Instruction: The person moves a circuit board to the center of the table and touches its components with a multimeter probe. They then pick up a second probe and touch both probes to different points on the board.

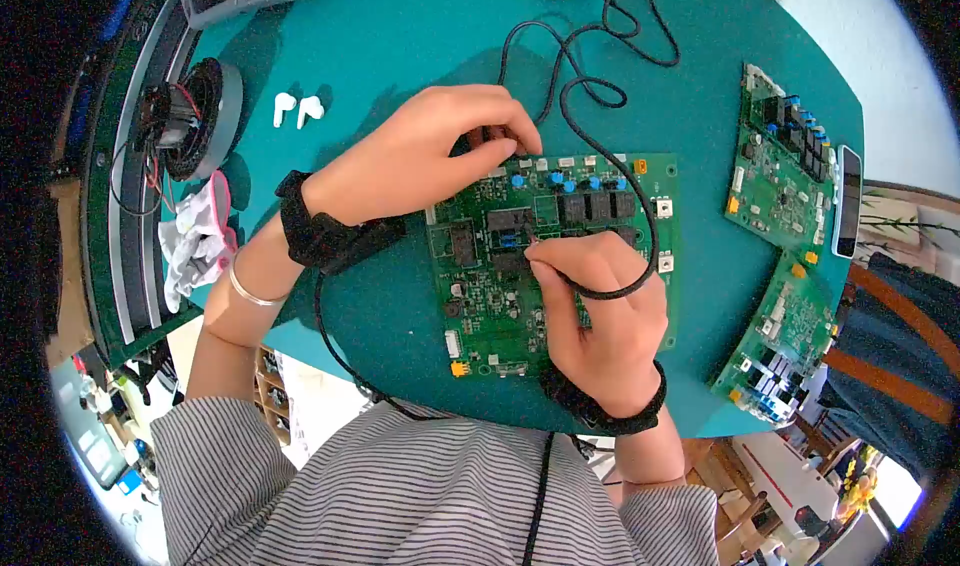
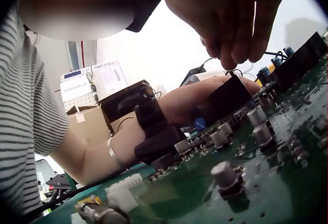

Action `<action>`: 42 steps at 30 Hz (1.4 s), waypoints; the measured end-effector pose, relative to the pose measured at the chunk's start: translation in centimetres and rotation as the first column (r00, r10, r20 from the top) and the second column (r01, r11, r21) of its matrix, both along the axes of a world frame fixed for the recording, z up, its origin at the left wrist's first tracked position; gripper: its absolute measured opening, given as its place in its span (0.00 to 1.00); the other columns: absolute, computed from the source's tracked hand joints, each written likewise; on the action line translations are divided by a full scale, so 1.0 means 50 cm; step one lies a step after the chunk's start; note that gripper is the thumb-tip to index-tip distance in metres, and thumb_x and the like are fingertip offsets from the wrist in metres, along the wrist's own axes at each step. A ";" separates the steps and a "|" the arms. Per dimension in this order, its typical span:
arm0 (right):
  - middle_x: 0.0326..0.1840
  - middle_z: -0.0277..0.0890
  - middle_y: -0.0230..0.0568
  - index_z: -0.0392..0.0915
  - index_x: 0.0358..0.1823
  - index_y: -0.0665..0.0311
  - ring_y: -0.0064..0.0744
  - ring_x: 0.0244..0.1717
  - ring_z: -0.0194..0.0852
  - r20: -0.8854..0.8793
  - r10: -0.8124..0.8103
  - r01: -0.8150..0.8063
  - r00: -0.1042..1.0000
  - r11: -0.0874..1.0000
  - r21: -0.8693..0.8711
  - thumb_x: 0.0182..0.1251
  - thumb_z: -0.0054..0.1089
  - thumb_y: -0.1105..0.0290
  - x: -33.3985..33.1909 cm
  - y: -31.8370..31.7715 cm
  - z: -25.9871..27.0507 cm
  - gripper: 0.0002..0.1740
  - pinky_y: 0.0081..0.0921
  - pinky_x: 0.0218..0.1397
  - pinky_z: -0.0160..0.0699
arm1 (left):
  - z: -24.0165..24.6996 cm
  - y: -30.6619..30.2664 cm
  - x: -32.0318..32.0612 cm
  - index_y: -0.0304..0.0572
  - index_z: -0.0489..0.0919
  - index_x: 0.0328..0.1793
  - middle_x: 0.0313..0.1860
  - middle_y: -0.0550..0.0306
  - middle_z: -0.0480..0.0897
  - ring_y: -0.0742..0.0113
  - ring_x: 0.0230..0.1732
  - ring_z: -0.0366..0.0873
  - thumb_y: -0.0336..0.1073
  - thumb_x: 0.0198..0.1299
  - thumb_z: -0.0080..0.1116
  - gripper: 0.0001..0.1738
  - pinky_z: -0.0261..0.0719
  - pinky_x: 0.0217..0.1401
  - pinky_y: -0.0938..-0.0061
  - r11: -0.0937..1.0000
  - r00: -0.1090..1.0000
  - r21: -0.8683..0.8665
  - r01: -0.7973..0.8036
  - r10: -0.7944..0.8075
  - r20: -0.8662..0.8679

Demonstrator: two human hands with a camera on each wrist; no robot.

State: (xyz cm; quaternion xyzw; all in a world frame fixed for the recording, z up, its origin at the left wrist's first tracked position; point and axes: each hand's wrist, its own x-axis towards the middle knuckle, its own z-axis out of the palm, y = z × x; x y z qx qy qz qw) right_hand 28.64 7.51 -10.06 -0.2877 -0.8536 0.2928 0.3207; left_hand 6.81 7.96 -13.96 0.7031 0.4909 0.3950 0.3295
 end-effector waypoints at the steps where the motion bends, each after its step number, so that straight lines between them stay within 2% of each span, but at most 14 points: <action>1: 0.32 0.81 0.41 0.80 0.37 0.66 0.39 0.30 0.79 0.000 0.000 0.000 1.000 1.000 0.001 0.52 0.63 0.85 0.001 -0.001 -0.001 0.11 0.27 0.34 0.76 | 0.001 -0.001 0.000 0.35 0.79 0.41 0.33 0.51 0.78 0.59 0.33 0.76 0.26 0.58 0.53 0.07 0.73 0.37 0.69 1.000 1.000 0.001 0.000 0.000 0.000; 4: 0.32 0.80 0.42 0.80 0.36 0.66 0.38 0.30 0.79 -0.015 -0.024 0.024 1.000 1.000 0.003 0.52 0.63 0.85 0.000 -0.001 -0.007 0.10 0.26 0.34 0.76 | 0.004 -0.001 0.000 0.35 0.79 0.41 0.33 0.51 0.78 0.59 0.34 0.76 0.25 0.58 0.53 0.07 0.73 0.37 0.69 0.999 0.999 -0.045 -0.002 0.003 0.036; 6: 0.32 0.81 0.43 0.80 0.36 0.67 0.37 0.30 0.79 -0.046 -0.066 0.060 0.997 0.990 -0.126 0.53 0.61 0.86 0.001 -0.005 -0.010 0.10 0.25 0.34 0.76 | 0.002 -0.002 0.000 0.36 0.79 0.41 0.33 0.51 0.78 0.58 0.34 0.76 0.25 0.58 0.54 0.07 0.73 0.37 0.69 1.000 1.000 -0.012 -0.001 0.001 0.005; 7: 0.32 0.81 0.43 0.80 0.36 0.67 0.37 0.30 0.79 -0.049 -0.064 0.058 0.997 0.991 -0.118 0.53 0.61 0.86 0.003 -0.005 -0.010 0.10 0.25 0.34 0.76 | 0.001 -0.002 0.000 0.36 0.79 0.41 0.33 0.51 0.78 0.58 0.34 0.76 0.25 0.58 0.54 0.07 0.73 0.37 0.69 1.000 1.000 -0.004 -0.002 0.002 0.003; 10: 0.33 0.82 0.45 0.80 0.37 0.71 0.35 0.32 0.80 -0.197 -0.142 0.078 0.970 0.950 -0.303 0.55 0.59 0.88 0.011 -0.015 -0.006 0.09 0.24 0.37 0.77 | 0.000 -0.003 0.000 0.36 0.79 0.41 0.34 0.51 0.78 0.58 0.34 0.77 0.25 0.58 0.54 0.06 0.73 0.37 0.68 1.000 1.000 -0.002 -0.007 0.007 0.009; 13: 0.34 0.82 0.45 0.80 0.37 0.72 0.35 0.33 0.80 -0.266 -0.152 0.081 0.952 0.962 -0.261 0.55 0.59 0.88 0.008 -0.020 0.001 0.09 0.24 0.38 0.77 | -0.001 -0.003 0.002 0.36 0.79 0.41 0.34 0.51 0.78 0.58 0.34 0.77 0.25 0.58 0.54 0.06 0.74 0.37 0.68 1.000 1.000 0.005 -0.014 0.014 0.015; 14: 0.34 0.82 0.45 0.80 0.37 0.70 0.36 0.34 0.80 -0.192 -0.116 0.073 0.974 0.973 -0.218 0.55 0.59 0.87 0.006 -0.015 0.005 0.09 0.25 0.38 0.77 | -0.002 -0.003 0.002 0.36 0.79 0.41 0.34 0.51 0.78 0.58 0.34 0.77 0.25 0.58 0.54 0.06 0.74 0.37 0.68 1.000 1.000 0.008 -0.018 0.017 0.012; 15: 0.34 0.82 0.45 0.80 0.37 0.70 0.36 0.34 0.80 -0.196 -0.114 0.070 0.974 0.974 -0.216 0.55 0.59 0.87 0.003 -0.012 0.004 0.09 0.25 0.38 0.77 | -0.003 -0.004 0.003 0.36 0.79 0.41 0.34 0.51 0.78 0.58 0.34 0.77 0.25 0.58 0.54 0.06 0.74 0.37 0.68 1.000 1.000 0.005 -0.021 0.021 0.023; 17: 0.36 0.81 0.44 0.80 0.38 0.68 0.38 0.34 0.80 0.006 -0.064 0.064 0.998 0.973 -0.220 0.55 0.60 0.86 -0.003 -0.008 0.002 0.10 0.25 0.39 0.77 | -0.002 -0.004 0.003 0.36 0.79 0.41 0.34 0.51 0.78 0.58 0.34 0.77 0.25 0.58 0.54 0.06 0.74 0.37 0.68 1.000 0.999 0.006 -0.020 0.020 0.031; 25: 0.33 0.80 0.43 0.78 0.38 0.66 0.39 0.33 0.79 0.007 -0.058 0.058 0.998 0.981 -0.185 0.55 0.60 0.86 -0.002 -0.002 -0.001 0.10 0.27 0.37 0.77 | 0.005 -0.004 0.001 0.35 0.79 0.41 0.35 0.51 0.78 0.59 0.35 0.77 0.25 0.58 0.53 0.06 0.74 0.37 0.70 1.000 1.000 -0.014 -0.014 0.014 0.019; 27: 0.32 0.79 0.43 0.78 0.36 0.66 0.39 0.31 0.78 -0.005 -0.026 0.025 1.000 0.992 -0.126 0.53 0.60 0.87 0.002 0.001 -0.001 0.10 0.28 0.35 0.76 | 0.008 -0.004 0.000 0.34 0.79 0.41 0.35 0.51 0.78 0.59 0.35 0.77 0.24 0.58 0.53 0.06 0.74 0.38 0.69 0.999 1.000 -0.041 -0.011 0.012 0.013; 34: 0.30 0.79 0.44 0.78 0.35 0.68 0.39 0.29 0.78 -0.063 -0.007 0.000 0.998 0.995 -0.103 0.52 0.59 0.87 0.006 0.005 -0.008 0.10 0.27 0.33 0.75 | 0.014 -0.002 0.000 0.34 0.78 0.41 0.34 0.51 0.77 0.60 0.35 0.77 0.24 0.57 0.53 0.07 0.75 0.39 0.70 0.997 1.000 -0.072 -0.005 0.005 0.001; 40: 0.30 0.80 0.44 0.79 0.35 0.69 0.37 0.29 0.78 -0.118 -0.054 0.031 0.991 0.981 -0.192 0.52 0.59 0.88 0.011 -0.004 -0.014 0.10 0.26 0.33 0.75 | 0.017 -0.002 0.001 0.34 0.78 0.41 0.35 0.51 0.77 0.60 0.34 0.77 0.24 0.58 0.53 0.07 0.74 0.38 0.70 0.995 1.000 -0.099 -0.006 0.006 0.003; 42: 0.31 0.80 0.45 0.79 0.36 0.70 0.38 0.29 0.79 -0.290 -0.169 0.073 0.942 0.946 -0.315 0.53 0.58 0.88 0.012 -0.014 -0.008 0.10 0.27 0.34 0.76 | 0.017 -0.002 0.001 0.34 0.78 0.41 0.35 0.51 0.77 0.60 0.34 0.77 0.24 0.58 0.53 0.07 0.74 0.38 0.70 0.995 1.000 -0.098 -0.003 0.003 -0.003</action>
